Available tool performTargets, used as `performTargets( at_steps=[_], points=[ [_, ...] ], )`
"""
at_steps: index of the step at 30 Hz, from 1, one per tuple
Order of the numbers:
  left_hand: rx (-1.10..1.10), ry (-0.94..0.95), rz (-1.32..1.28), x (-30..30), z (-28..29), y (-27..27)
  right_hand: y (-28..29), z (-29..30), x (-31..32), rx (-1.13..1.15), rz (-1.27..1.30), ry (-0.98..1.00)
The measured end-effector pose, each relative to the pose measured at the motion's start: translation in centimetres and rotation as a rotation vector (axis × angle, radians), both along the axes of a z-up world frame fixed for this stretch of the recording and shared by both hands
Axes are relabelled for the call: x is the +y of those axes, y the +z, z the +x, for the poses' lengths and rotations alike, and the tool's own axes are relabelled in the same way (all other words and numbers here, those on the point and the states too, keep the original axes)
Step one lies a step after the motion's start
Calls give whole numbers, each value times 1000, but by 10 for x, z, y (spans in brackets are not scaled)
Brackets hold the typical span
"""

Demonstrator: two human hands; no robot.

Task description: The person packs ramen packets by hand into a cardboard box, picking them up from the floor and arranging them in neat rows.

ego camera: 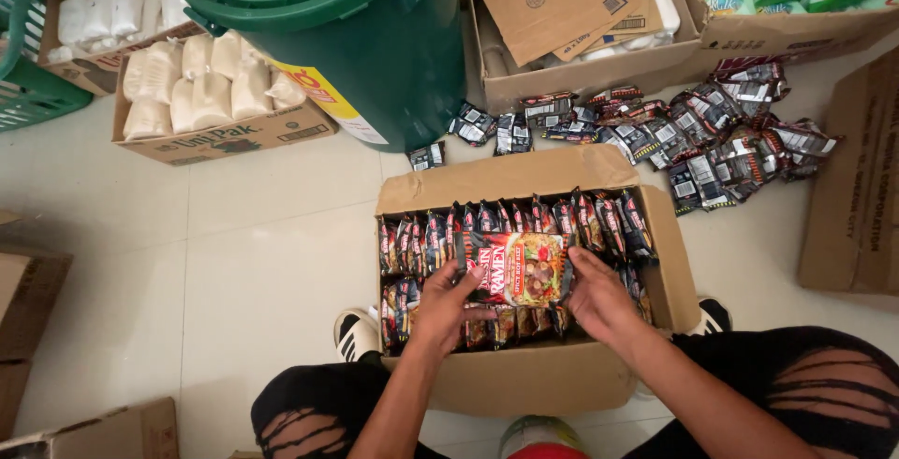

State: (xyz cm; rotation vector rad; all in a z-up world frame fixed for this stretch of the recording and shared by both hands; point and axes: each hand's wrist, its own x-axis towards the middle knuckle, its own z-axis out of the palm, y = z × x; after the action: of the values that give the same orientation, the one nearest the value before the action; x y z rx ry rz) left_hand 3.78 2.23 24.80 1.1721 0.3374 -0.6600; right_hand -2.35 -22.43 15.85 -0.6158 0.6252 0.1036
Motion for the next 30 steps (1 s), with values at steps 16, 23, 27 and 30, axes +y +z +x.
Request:
performTargets(
  at_steps=[16,23,27,30],
  points=[
    [8,213,-13,13,14,-8,-18,-7,2,-7,-158,252],
    [-78,289,86,35,27,-36,-40,-6,-13,53,-37,223],
    [-127,512,105,75,48,-23,-80,-6,-38,130,-121,108],
    [-93,411,100,62,39,-27,-79,1,-40,86,1,68]
  ],
)
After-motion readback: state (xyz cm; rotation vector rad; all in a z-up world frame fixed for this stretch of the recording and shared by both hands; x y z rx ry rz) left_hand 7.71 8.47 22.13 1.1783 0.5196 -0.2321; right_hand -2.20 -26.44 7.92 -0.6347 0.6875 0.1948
